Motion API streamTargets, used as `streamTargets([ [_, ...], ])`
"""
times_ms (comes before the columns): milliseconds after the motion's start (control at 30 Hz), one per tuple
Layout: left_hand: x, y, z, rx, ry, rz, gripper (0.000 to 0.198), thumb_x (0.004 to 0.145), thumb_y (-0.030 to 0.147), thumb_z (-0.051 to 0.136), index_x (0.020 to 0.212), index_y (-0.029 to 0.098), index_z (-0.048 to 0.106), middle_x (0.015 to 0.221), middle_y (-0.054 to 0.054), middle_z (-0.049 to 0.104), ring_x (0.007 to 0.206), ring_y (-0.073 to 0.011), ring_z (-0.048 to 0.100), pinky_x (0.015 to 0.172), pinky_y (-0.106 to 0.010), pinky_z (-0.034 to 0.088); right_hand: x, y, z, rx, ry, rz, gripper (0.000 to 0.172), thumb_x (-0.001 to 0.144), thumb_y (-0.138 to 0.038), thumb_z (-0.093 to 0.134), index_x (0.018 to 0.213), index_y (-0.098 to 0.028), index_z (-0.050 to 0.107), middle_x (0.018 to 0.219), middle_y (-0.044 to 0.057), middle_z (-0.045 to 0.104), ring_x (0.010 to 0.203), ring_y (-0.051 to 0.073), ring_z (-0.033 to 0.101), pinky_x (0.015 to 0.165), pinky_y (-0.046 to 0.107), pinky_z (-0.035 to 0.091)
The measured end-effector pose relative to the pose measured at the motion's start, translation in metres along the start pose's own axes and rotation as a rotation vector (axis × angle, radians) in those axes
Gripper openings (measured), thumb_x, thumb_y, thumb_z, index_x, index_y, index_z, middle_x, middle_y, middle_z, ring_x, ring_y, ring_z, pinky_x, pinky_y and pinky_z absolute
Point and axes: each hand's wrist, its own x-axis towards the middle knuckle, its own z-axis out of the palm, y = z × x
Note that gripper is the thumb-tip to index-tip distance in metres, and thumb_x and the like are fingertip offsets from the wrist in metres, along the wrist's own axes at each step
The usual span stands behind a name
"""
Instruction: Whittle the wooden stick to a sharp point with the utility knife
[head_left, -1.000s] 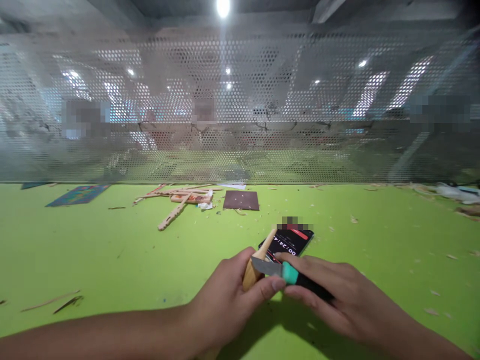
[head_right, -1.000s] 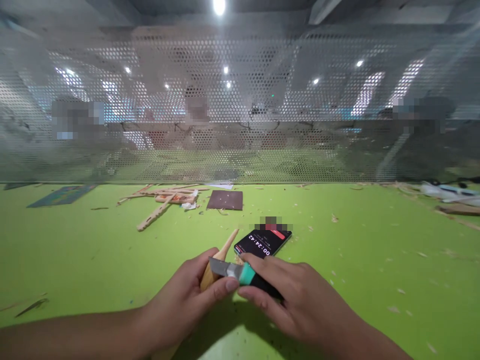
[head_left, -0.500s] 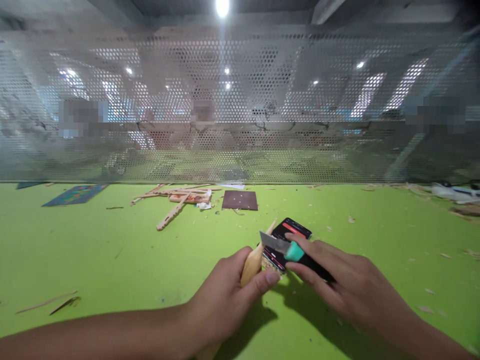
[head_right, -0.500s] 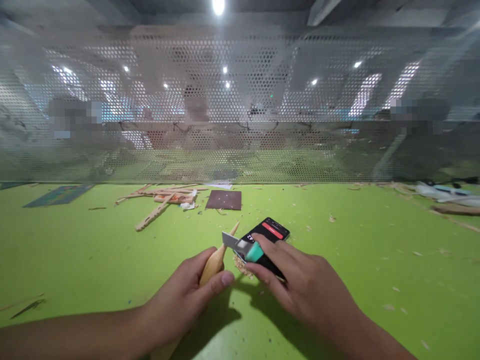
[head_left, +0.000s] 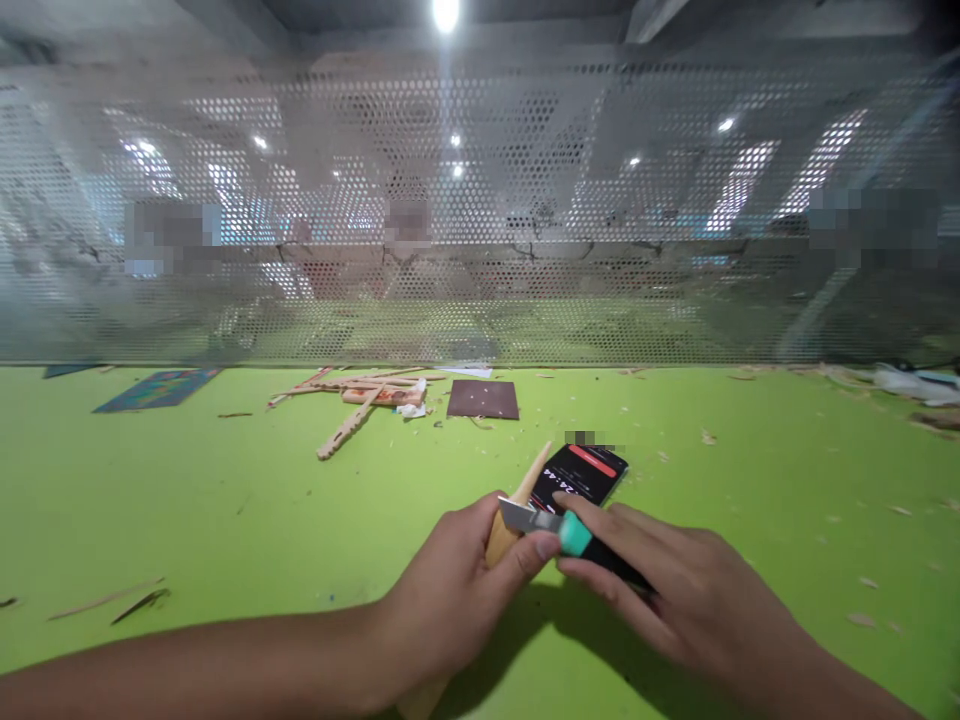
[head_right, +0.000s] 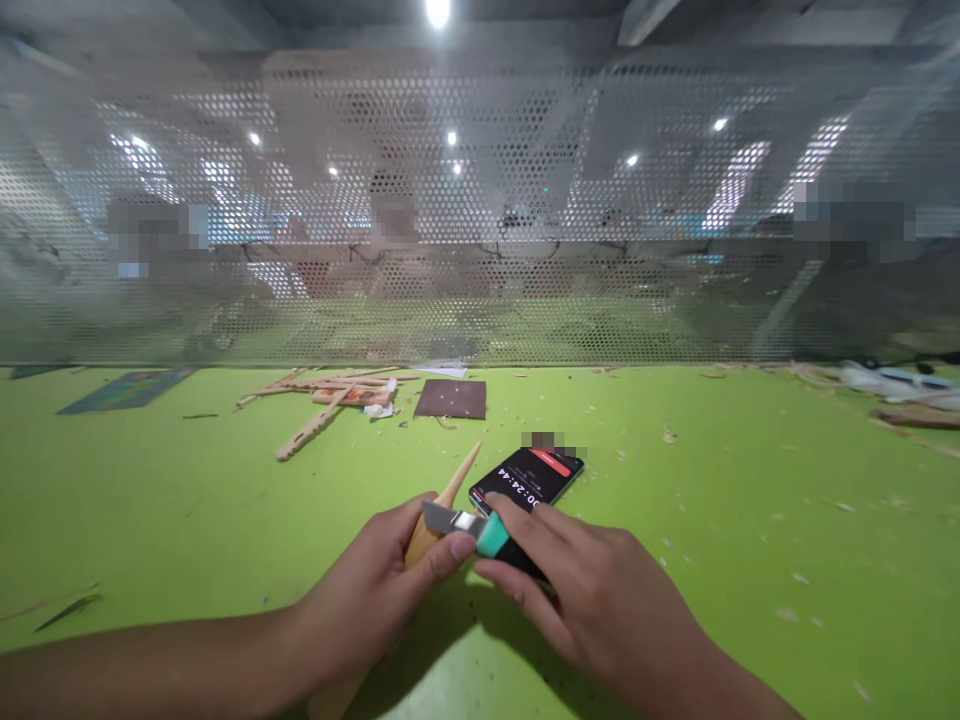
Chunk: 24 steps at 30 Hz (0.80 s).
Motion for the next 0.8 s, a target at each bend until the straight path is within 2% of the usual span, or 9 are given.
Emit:
streamTargets([
  [100,-0.001,0.003,0.0,0.005,-0.001,-0.009,0.042,0.1,0.058,0.057,0.099,0.016,0.065,0.084,0.0,0.062,0.072,-0.014,0.048,0.064,-0.025,0.039,-0.002,0.005,-0.001,-0.041,0.09,0.047,0.04,0.11,-0.04,0.046,0.143,-0.019,0.055,0.111,0.012,0.079,0.08,0.026,0.078,0.063,0.038,0.062],
  [200,-0.001,0.004,0.0,0.007,-0.002,-0.004,0.045,0.1,0.059,0.056,0.102,0.015,0.066,0.089,-0.002,0.064,0.076,-0.0151,0.049,0.07,-0.027,0.042,0.0,0.012,-0.007,-0.037,0.138,0.035,0.04,0.108,-0.038,0.052,0.142,-0.019,0.056,0.122,0.013,0.077,0.094,0.027,0.078,0.073,0.038,0.064],
  [267,0.0,0.004,-0.001,-0.001,-0.012,-0.004,0.046,0.099,0.059,0.058,0.105,0.015,0.068,0.089,-0.002,0.064,0.076,-0.0153,0.048,0.07,-0.028,0.042,0.002,0.015,-0.011,-0.022,0.106,0.029,0.039,0.108,-0.039,0.051,0.141,-0.019,0.056,0.122,0.012,0.077,0.094,0.027,0.079,0.073,0.038,0.064],
  [367,0.0,0.004,-0.001,-0.06,-0.027,-0.007,0.041,0.097,0.054,0.063,0.108,0.015,0.069,0.091,-0.002,0.066,0.078,-0.0153,0.051,0.073,-0.027,0.043,0.005,0.013,-0.012,0.068,0.004,0.004,0.037,0.109,-0.039,0.047,0.138,-0.019,0.059,0.112,0.01,0.08,0.084,0.024,0.08,0.067,0.034,0.065],
  [433,0.001,0.005,-0.002,-0.102,-0.037,-0.013,0.036,0.096,0.049,0.068,0.106,0.015,0.069,0.091,-0.001,0.067,0.078,-0.0145,0.051,0.073,-0.025,0.043,0.006,0.01,-0.012,0.166,-0.049,-0.018,0.036,0.109,-0.038,0.048,0.137,-0.02,0.06,0.114,0.009,0.081,0.089,0.022,0.08,0.073,0.032,0.066],
  [533,0.001,0.006,-0.003,-0.092,-0.043,-0.03,0.034,0.091,0.046,0.075,0.1,0.014,0.069,0.081,0.002,0.061,0.071,-0.0123,0.046,0.066,-0.022,0.04,0.006,0.005,-0.01,0.249,-0.067,-0.036,0.035,0.108,-0.038,0.05,0.138,-0.023,0.059,0.124,0.008,0.078,0.103,0.02,0.078,0.086,0.029,0.064],
  [667,0.0,0.006,-0.002,-0.066,-0.052,-0.046,0.035,0.092,0.049,0.072,0.096,0.015,0.067,0.075,0.005,0.054,0.067,-0.011,0.042,0.059,-0.021,0.035,0.001,0.003,-0.005,0.151,-0.034,-0.055,0.038,0.11,-0.041,0.046,0.143,-0.024,0.054,0.118,0.008,0.079,0.092,0.022,0.08,0.073,0.032,0.067],
  [733,0.0,0.005,-0.001,-0.061,-0.051,-0.056,0.039,0.095,0.054,0.067,0.095,0.015,0.065,0.074,0.005,0.052,0.065,-0.0107,0.041,0.057,-0.021,0.034,-0.002,0.003,-0.003,0.064,-0.008,-0.025,0.042,0.11,-0.043,0.045,0.147,-0.023,0.051,0.114,0.009,0.08,0.084,0.025,0.08,0.065,0.037,0.067],
  [800,-0.001,0.005,-0.001,-0.04,-0.054,-0.052,0.042,0.098,0.057,0.06,0.096,0.015,0.065,0.074,0.004,0.052,0.064,-0.011,0.041,0.055,-0.022,0.034,-0.004,0.005,-0.002,-0.002,0.027,0.017,0.044,0.11,-0.041,0.045,0.149,-0.022,0.049,0.114,0.011,0.079,0.082,0.027,0.079,0.065,0.04,0.066],
])
